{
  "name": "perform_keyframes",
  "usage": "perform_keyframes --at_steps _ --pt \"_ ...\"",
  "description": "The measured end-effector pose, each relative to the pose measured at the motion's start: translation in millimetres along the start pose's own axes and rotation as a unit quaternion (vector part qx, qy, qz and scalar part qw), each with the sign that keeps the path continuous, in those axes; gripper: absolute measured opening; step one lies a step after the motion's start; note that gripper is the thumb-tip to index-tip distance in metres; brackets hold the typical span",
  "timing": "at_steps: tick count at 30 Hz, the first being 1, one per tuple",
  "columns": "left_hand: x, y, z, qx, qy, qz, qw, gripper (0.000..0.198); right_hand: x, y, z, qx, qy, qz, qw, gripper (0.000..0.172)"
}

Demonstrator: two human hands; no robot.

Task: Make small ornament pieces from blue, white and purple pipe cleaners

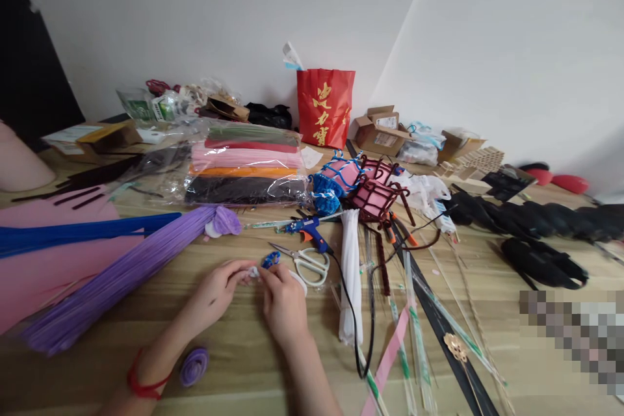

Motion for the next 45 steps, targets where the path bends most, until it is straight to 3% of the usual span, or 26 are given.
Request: perform_keyframes --at_steps 8,13,22,27,33,45 --pt "0.6 6.3 1.3 0.02 0.026 -0.098 0.995 0.026 2.4 -7.9 -0.1 -0.021 -0.006 0.101 0.995 0.029" --pt "0.8 13.2 3.8 0.016 0.024 -0.131 0.991 0.026 5.1 -6.7 1.0 0.01 0.007 0.138 0.99 0.026" --pt "3.2 22.2 5.8 0.061 0.046 -0.169 0.983 0.025 7.8 4.5 2.8 0.082 0.023 0.074 0.994 0.025" --pt "-3.8 14.9 5.2 0.035 0.073 -0.166 0.983 0.021 7.8 3.5 1.8 0.071 0.016 0.034 0.997 0.025" --pt "-3.5 9.2 4.4 0.008 0.047 -0.178 0.983 0.021 9.1 6.5 1.0 0.087 0.013 0.013 0.996 0.025" --pt "3.3 26.7 10.0 0.059 0.06 -0.195 0.977 0.021 9.5 9.9 5.4 0.111 -0.008 0.098 0.989 0.027"
Point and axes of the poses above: each hand's wrist, its own z-axis away from the middle knuckle, its own x-axis out of the palm, y = z × x, the point moved 9 cm from there along -z, towards the middle knuckle, and after that the axes turned 3 degrees about z, right-handed, at the moved point
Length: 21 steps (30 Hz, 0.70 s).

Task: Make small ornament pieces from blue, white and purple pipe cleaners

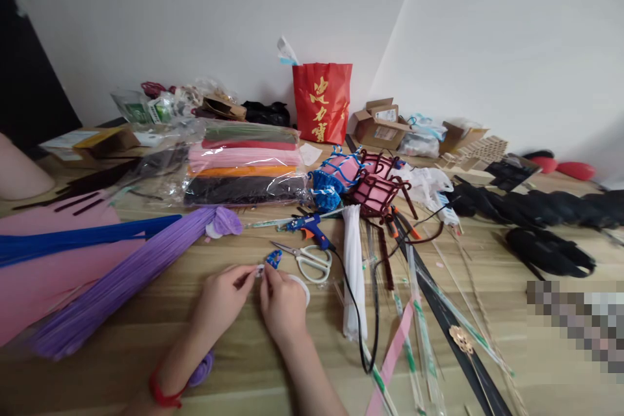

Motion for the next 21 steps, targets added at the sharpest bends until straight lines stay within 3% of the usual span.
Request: perform_keyframes --at_steps 14,21 --pt "3.8 -7.5 2.3 -0.052 0.02 -0.002 0.998 0.022 -1.0 -5.7 4.2 0.011 0.036 0.025 0.999 0.03" --pt "3.2 -15.3 1.6 -0.095 0.002 0.068 0.993 0.02 2.6 5.4 2.9 0.066 0.033 -0.096 0.993 0.03"
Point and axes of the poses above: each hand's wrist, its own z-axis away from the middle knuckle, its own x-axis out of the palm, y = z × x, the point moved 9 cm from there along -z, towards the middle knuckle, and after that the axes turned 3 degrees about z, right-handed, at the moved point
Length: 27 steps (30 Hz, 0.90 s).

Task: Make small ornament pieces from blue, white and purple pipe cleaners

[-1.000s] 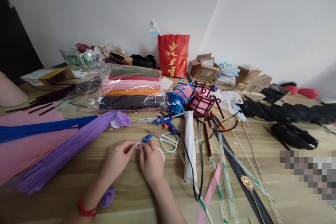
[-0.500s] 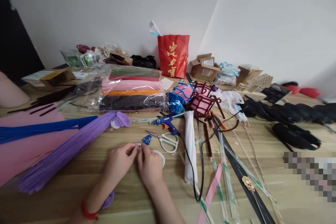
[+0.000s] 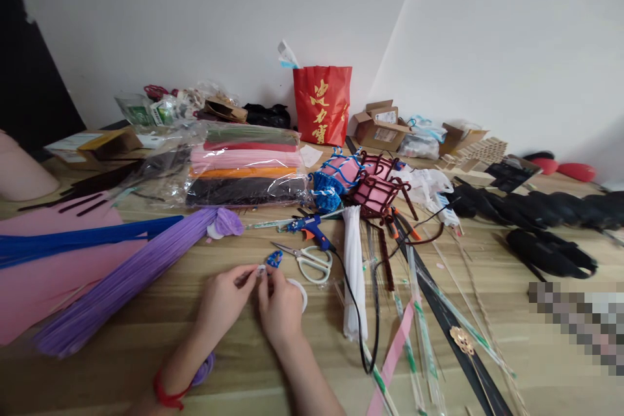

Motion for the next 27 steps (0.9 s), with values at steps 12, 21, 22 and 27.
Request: perform_keyframes --at_steps 12,21,22,27 --pt "28.0 -16.9 -3.6 -0.129 -0.155 0.353 0.913 0.031 -11.0 6.7 -6.2 0.04 0.017 -0.141 0.989 0.027" --pt "29.9 -22.5 0.0 -0.182 -0.15 0.412 0.88 0.031 -18.7 -17.8 -4.0 -0.018 -0.014 -0.133 0.991 0.025" --pt "30.4 -22.9 0.5 -0.184 -0.152 0.417 0.877 0.031 -19.3 -19.5 -3.5 -0.026 -0.015 -0.125 0.992 0.025" --pt "32.9 -23.2 3.9 -0.202 -0.165 0.453 0.853 0.031 -19.9 -27.0 -0.1 -0.104 -0.008 -0.078 0.991 0.033"
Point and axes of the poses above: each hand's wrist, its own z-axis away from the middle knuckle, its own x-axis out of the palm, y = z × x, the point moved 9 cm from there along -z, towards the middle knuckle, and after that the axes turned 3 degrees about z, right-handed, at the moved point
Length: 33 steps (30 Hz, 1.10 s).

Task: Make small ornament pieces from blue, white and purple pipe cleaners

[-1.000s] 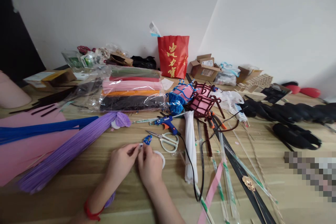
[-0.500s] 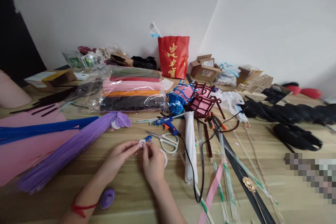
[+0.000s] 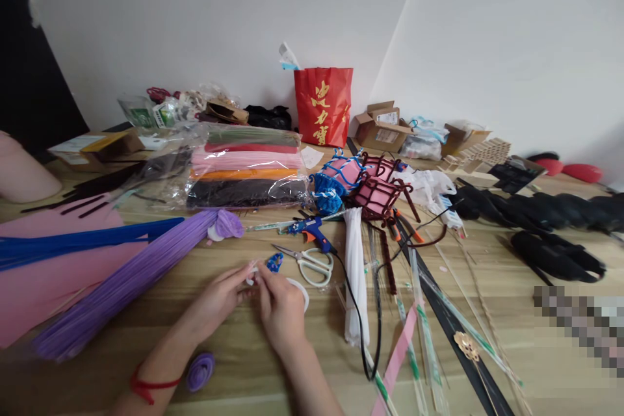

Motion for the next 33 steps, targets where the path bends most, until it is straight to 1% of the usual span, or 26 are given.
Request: perform_keyframes --at_steps 6,12,16,19,22,26,28,30,31,33 --pt "3.5 -1.4 0.7 -0.016 -0.012 0.034 0.999 0.026 1.2 -2.2 2.0 -0.033 -0.012 0.058 0.998 0.03" --pt "7.6 2.0 0.1 0.004 -0.025 0.015 1.0 0.027 -4.5 -6.6 2.2 -0.077 0.001 0.113 0.991 0.03" --pt "0.6 0.7 1.0 0.007 0.008 -0.034 0.999 0.025 -2.0 -1.8 2.9 -0.085 -0.007 0.12 0.989 0.03" --pt "-5.2 0.4 2.5 0.009 0.038 -0.055 0.998 0.025 0.7 1.5 3.4 -0.08 -0.01 0.095 0.992 0.03" --pt "-6.5 2.7 3.5 0.018 0.05 -0.044 0.998 0.025 0.0 5.2 2.5 -0.043 0.002 0.035 0.998 0.029" --pt "0.6 5.4 3.5 0.021 0.027 -0.006 0.999 0.024 -0.3 11.2 0.7 0.033 0.026 -0.06 0.997 0.028" --pt "6.1 6.0 3.9 0.016 0.005 0.025 1.0 0.023 3.0 17.7 0.7 0.085 0.031 -0.118 0.989 0.029" --pt "12.2 6.2 5.0 0.007 -0.021 0.055 0.998 0.023 8.6 24.5 1.4 0.132 0.025 -0.179 0.975 0.031" --pt "14.5 6.3 5.7 0.002 -0.033 0.065 0.997 0.023 10.9 26.5 1.4 0.146 0.02 -0.204 0.968 0.032" --pt "15.9 6.9 6.6 -0.001 -0.041 0.073 0.996 0.023 11.9 27.3 0.4 0.15 0.012 -0.231 0.961 0.031"
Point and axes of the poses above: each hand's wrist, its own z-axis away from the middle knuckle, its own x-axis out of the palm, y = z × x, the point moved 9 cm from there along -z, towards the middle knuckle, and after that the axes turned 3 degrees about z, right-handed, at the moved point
